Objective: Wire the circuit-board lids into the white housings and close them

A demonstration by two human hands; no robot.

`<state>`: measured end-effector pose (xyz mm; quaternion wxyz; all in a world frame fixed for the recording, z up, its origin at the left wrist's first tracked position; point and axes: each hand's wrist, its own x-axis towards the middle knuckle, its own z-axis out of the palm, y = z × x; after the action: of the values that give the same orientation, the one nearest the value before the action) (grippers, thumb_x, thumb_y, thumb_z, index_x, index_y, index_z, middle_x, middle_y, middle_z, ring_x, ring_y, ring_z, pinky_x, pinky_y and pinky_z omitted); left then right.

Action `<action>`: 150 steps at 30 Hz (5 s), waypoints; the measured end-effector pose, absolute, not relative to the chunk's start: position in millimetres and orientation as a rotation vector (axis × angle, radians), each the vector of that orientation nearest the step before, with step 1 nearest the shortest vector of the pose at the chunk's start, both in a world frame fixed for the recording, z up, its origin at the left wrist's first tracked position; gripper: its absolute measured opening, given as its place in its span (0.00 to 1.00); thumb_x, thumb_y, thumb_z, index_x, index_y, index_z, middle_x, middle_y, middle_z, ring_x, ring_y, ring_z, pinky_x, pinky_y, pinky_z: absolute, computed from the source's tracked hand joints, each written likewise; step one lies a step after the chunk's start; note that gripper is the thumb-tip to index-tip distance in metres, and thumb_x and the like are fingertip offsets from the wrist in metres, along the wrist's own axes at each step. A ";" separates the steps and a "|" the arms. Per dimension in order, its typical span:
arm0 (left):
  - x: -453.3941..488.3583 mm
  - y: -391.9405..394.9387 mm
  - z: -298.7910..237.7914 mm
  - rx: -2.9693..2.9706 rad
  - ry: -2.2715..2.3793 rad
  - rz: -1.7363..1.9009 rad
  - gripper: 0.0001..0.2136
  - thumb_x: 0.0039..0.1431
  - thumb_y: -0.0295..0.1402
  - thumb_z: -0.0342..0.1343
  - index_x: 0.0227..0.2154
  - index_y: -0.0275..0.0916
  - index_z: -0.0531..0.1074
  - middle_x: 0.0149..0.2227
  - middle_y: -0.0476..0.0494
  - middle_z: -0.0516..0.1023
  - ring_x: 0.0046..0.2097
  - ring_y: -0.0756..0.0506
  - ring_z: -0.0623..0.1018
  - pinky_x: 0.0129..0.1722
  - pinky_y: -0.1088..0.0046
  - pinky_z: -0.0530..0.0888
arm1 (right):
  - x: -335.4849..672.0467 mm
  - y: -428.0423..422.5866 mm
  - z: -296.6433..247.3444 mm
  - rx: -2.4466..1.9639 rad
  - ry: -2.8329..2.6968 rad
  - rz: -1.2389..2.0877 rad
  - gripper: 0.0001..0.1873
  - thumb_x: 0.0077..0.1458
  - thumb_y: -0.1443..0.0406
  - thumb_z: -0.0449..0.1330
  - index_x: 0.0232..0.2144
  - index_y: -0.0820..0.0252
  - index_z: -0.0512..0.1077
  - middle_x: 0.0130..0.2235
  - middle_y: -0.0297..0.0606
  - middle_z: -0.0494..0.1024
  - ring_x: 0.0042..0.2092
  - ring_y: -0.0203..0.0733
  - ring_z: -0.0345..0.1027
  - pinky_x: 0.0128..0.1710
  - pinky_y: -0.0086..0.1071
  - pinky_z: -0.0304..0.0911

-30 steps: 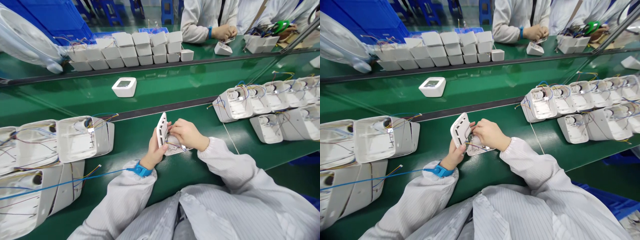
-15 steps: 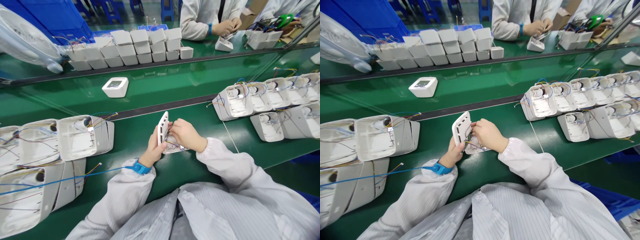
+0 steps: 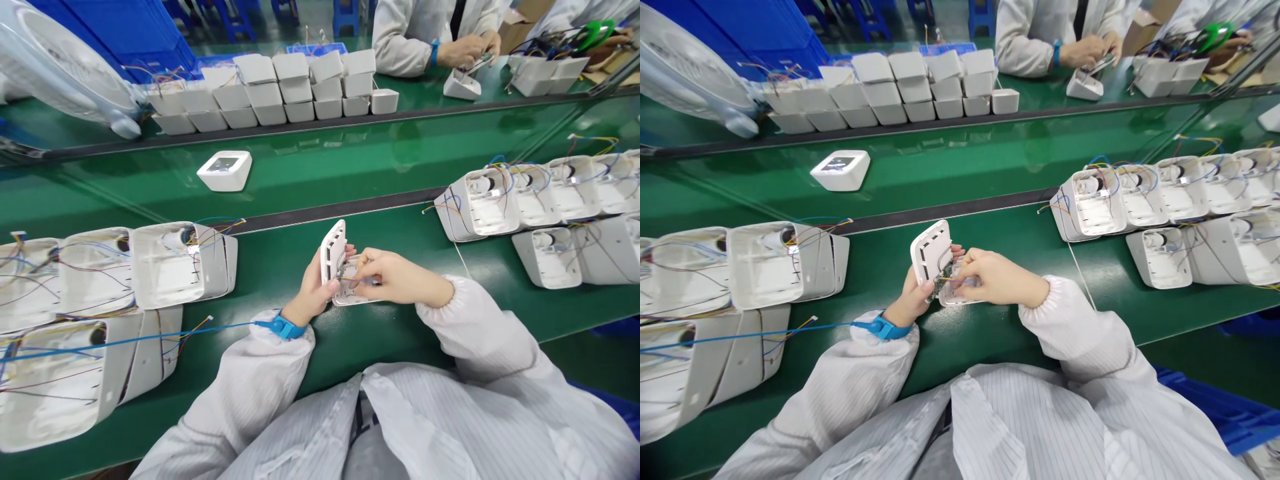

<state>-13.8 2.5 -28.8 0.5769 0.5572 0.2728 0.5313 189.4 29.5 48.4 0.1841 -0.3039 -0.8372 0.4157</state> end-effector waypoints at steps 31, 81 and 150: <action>-4.7 -3.0 -25.0 1.758 1.010 1.198 0.43 0.51 0.43 0.64 0.65 0.43 0.46 0.63 0.31 0.56 0.64 0.33 0.62 0.62 0.49 0.61 | 181.9 34.8 22.5 -1.165 -2.671 0.293 0.08 0.58 0.68 0.59 0.32 0.56 0.79 0.46 0.36 0.80 0.43 0.46 0.64 0.33 0.39 0.49; -15.7 -0.2 -2.9 2.096 1.413 1.153 0.17 0.67 0.40 0.48 0.50 0.38 0.74 0.45 0.42 0.82 0.43 0.43 0.82 0.42 0.69 0.77 | 174.6 40.9 4.3 -1.180 -1.819 0.855 0.23 0.61 0.52 0.55 0.51 0.59 0.73 0.48 0.42 0.79 0.49 0.46 0.73 0.52 0.42 0.66; -10.3 1.1 -21.6 1.707 1.324 1.458 0.35 0.43 0.47 0.70 0.51 0.42 0.62 0.52 0.37 0.69 0.54 0.37 0.71 0.54 0.54 0.69 | 184.7 44.0 7.5 -0.825 -2.290 0.462 0.23 0.59 0.52 0.59 0.53 0.55 0.70 0.48 0.44 0.79 0.47 0.49 0.75 0.46 0.42 0.71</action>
<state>-10.3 1.1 -21.6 0.2645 0.6316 0.4899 0.5395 184.7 44.0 7.5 0.3257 -0.3149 -0.8739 0.1763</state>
